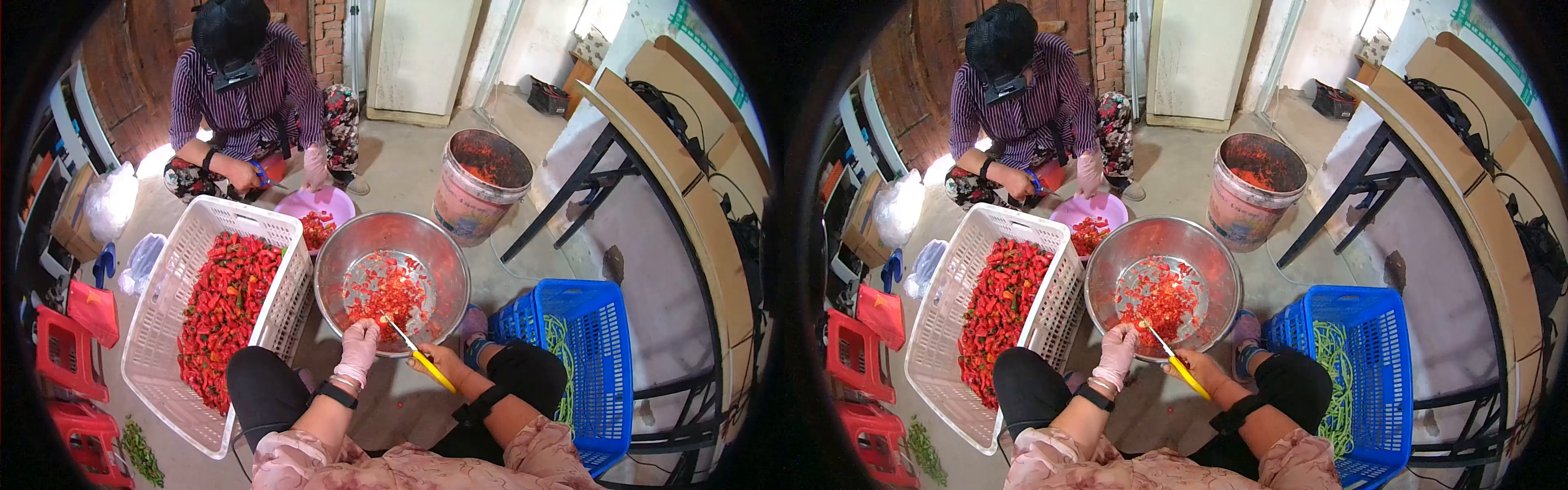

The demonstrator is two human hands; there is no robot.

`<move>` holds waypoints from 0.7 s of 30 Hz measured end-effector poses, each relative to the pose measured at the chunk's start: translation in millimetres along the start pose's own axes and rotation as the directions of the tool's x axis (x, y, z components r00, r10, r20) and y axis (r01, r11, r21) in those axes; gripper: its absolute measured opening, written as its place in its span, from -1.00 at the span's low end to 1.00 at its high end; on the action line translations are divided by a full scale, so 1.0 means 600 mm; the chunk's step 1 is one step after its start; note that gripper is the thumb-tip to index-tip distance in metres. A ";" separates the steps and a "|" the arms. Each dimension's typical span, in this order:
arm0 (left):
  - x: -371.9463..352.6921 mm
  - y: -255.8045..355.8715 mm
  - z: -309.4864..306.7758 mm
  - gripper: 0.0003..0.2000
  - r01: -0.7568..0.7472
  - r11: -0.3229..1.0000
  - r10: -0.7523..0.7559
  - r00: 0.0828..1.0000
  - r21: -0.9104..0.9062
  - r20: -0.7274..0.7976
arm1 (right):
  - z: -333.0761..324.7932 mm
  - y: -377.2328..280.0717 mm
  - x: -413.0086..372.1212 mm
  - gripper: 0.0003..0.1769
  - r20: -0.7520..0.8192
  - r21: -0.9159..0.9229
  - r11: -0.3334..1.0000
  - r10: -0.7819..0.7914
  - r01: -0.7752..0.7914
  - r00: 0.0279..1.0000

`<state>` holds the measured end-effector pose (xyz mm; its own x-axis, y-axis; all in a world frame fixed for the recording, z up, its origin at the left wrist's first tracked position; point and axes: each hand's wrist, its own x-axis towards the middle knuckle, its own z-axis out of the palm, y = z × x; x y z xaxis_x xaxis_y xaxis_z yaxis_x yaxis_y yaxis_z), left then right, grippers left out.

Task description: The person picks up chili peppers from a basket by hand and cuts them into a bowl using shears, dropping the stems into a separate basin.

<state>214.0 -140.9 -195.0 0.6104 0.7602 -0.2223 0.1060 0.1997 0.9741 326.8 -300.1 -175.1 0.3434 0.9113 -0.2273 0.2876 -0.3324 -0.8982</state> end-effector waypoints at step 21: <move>0.005 -0.001 -0.012 -0.90 0.355 0.792 -0.135 0.895 -0.497 0.426 | 0.004 -0.005 -0.002 -0.71 0.107 0.296 0.955 -0.037 0.004 0.994</move>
<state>210.4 -134.5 -196.8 0.8661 0.3903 -0.3124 -0.0891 0.7355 0.6717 323.3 -299.4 -173.1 0.2345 0.9439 -0.2326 0.0112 -0.2418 -0.9703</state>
